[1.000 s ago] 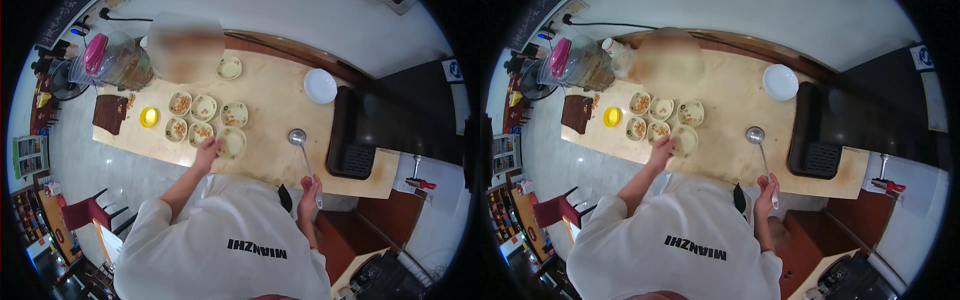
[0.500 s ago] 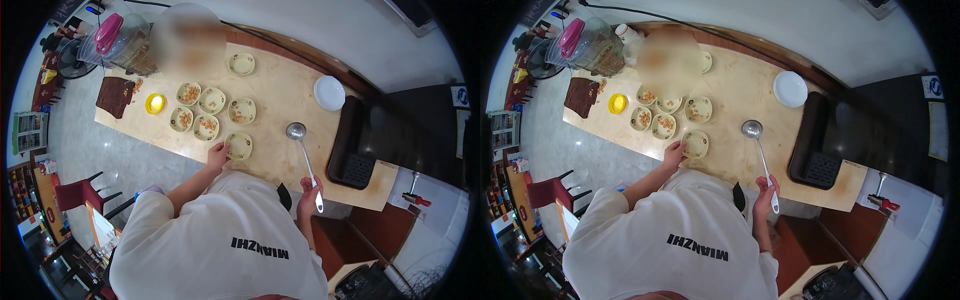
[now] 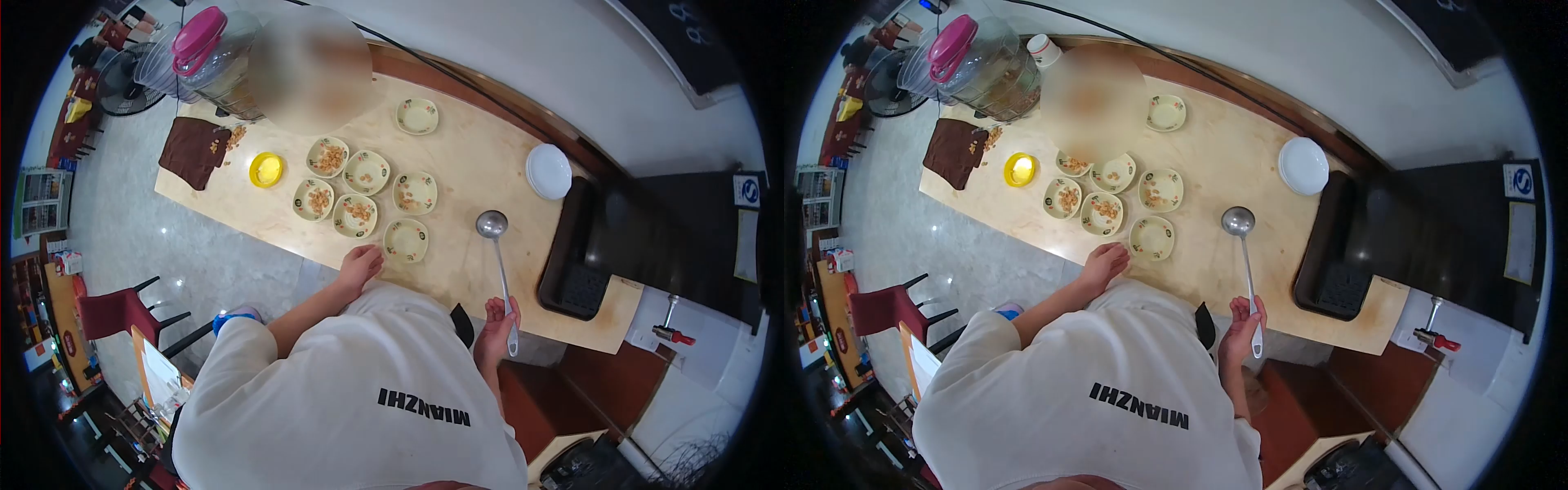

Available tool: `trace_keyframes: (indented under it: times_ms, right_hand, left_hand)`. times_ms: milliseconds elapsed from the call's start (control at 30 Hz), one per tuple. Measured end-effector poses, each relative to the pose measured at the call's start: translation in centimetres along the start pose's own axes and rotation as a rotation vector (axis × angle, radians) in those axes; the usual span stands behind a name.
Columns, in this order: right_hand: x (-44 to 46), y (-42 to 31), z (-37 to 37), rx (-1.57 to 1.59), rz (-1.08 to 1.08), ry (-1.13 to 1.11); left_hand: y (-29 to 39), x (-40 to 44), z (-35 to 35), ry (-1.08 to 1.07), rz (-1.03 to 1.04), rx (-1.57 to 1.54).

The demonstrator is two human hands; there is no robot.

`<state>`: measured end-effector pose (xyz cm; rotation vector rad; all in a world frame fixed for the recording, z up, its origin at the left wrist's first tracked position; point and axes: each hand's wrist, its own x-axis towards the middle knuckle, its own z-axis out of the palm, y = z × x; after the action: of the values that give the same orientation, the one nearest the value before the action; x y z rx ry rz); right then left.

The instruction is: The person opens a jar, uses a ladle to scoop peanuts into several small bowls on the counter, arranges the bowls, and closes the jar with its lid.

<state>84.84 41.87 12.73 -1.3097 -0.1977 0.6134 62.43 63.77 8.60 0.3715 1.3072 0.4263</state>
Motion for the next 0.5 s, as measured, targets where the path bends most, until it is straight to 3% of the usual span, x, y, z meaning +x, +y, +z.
trace_keyframes:
  times_ms: [100,167,233,300,367,433,467,500]
  right_hand:
    - [0.1,-0.2,2.2,0.030,0.007,-0.010]
    - [0.1,-0.5,4.1,0.039,0.015,-0.029]
    - [0.5,-0.8,6.8,-0.015,-0.012,-0.093]
    - [1.2,-0.6,9.7,-0.114,-0.092,-0.172]
    - [2.1,-1.2,13.1,-0.212,-0.175,-0.241]
    - [3.5,-4.0,17.5,-0.754,-0.593,-0.588]
    - [4.4,-4.5,20.0,-0.787,-0.801,-0.653]
    - [5.2,-5.0,22.3,-0.793,-0.810,-0.662]
  left_hand:
    - [1.3,-0.1,-4.5,0.014,0.157,0.011]
    - [4.2,0.9,-8.0,0.123,0.490,0.065]
    - [7.7,3.6,-13.0,0.276,0.759,0.118]
    - [11.3,7.2,-18.1,0.589,0.867,0.200]
    - [14.6,9.8,-21.4,0.824,0.839,0.236]
    - [17.1,11.5,-23.3,0.942,0.783,0.354]
    - [17.9,12.0,-24.1,1.054,0.720,0.487]
    - [18.1,12.4,-24.5,1.054,0.716,0.473]
